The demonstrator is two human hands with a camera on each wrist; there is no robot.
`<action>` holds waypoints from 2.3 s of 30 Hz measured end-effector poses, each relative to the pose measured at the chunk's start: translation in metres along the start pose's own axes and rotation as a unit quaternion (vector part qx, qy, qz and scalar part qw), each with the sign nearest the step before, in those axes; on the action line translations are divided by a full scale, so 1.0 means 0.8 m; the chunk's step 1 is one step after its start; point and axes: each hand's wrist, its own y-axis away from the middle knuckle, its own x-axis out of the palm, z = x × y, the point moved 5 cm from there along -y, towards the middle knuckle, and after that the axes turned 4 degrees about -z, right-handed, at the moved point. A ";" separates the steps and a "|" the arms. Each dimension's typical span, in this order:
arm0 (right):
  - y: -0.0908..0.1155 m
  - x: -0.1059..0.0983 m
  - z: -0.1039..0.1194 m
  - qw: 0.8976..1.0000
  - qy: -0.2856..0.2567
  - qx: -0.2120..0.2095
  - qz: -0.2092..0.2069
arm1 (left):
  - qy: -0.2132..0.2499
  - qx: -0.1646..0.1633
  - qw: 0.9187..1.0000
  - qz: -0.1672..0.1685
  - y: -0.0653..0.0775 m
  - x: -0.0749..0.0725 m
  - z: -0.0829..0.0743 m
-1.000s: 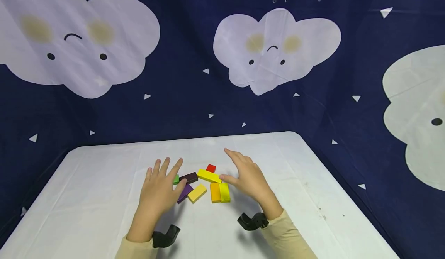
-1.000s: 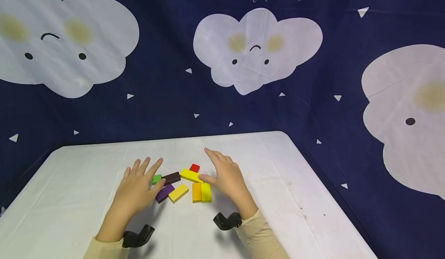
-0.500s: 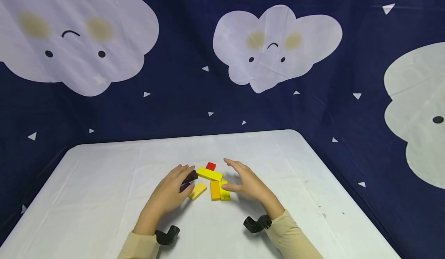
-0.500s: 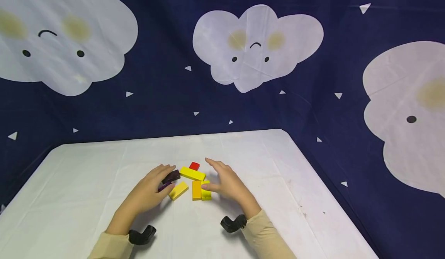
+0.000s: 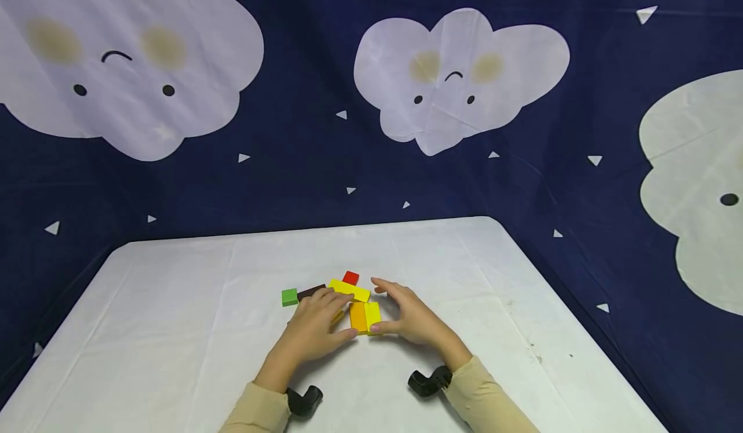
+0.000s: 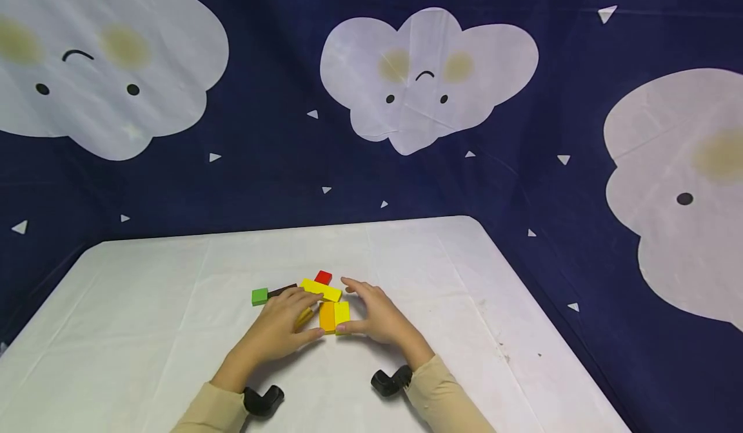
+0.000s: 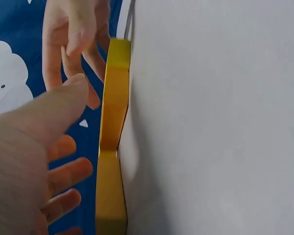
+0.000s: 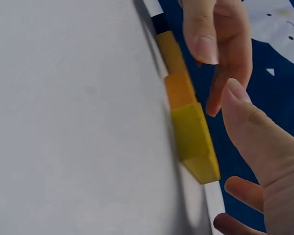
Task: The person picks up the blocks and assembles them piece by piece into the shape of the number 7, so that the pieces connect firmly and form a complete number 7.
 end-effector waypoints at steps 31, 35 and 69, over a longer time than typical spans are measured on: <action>0.005 0.010 -0.019 0.999 0.013 -0.023 -0.046 | -0.014 0.014 0.999 -0.045 0.003 0.027 0.004; 0.006 0.011 -0.018 0.998 0.014 -0.032 -0.050 | -0.021 0.014 0.999 -0.048 0.004 0.026 0.005; 0.007 0.013 -0.022 0.997 0.017 -0.049 -0.049 | -0.054 0.032 0.996 -0.058 0.004 0.028 0.000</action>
